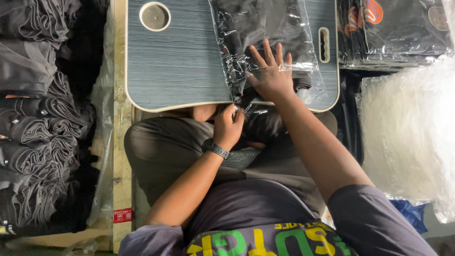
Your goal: The person packages shirts by placing each shirt into a plastic bag, folding the bag over, and securing it on a small portable desk.
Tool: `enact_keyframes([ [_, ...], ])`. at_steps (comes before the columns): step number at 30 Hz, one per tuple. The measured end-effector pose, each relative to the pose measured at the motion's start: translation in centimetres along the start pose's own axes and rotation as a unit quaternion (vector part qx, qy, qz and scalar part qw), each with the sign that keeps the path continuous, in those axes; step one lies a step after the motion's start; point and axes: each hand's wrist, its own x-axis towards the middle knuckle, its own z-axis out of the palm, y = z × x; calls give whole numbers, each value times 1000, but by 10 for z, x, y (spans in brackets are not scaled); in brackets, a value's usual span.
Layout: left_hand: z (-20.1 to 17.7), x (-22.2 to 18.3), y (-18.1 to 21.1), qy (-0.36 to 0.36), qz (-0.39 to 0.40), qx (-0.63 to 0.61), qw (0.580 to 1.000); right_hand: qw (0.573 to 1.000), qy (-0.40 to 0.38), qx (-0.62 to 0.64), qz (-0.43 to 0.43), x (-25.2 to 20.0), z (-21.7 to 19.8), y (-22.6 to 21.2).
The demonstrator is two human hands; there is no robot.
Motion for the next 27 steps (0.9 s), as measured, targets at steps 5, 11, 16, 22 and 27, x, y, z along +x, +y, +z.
enact_keyframes([
  [5, -6, 2, 4, -37, -21, -36, 998, 997, 50, -42, -44, 37, 12, 17],
  [11, -12, 3, 4, -55, -60, -14, 997, 995, 100, -24, -8, 39, 16, 11],
  [16, -24, 3, -1, -53, -89, 21, 994, 977, 197, -3, -81, -6, 19, 16],
  [22, -35, -2, -10, -104, -165, -19, 981, 993, 90, 24, -70, -67, 2, 15],
  [27, -53, -1, -15, -94, -169, 10, 981, 986, 76, 32, -142, -94, 14, 20],
])
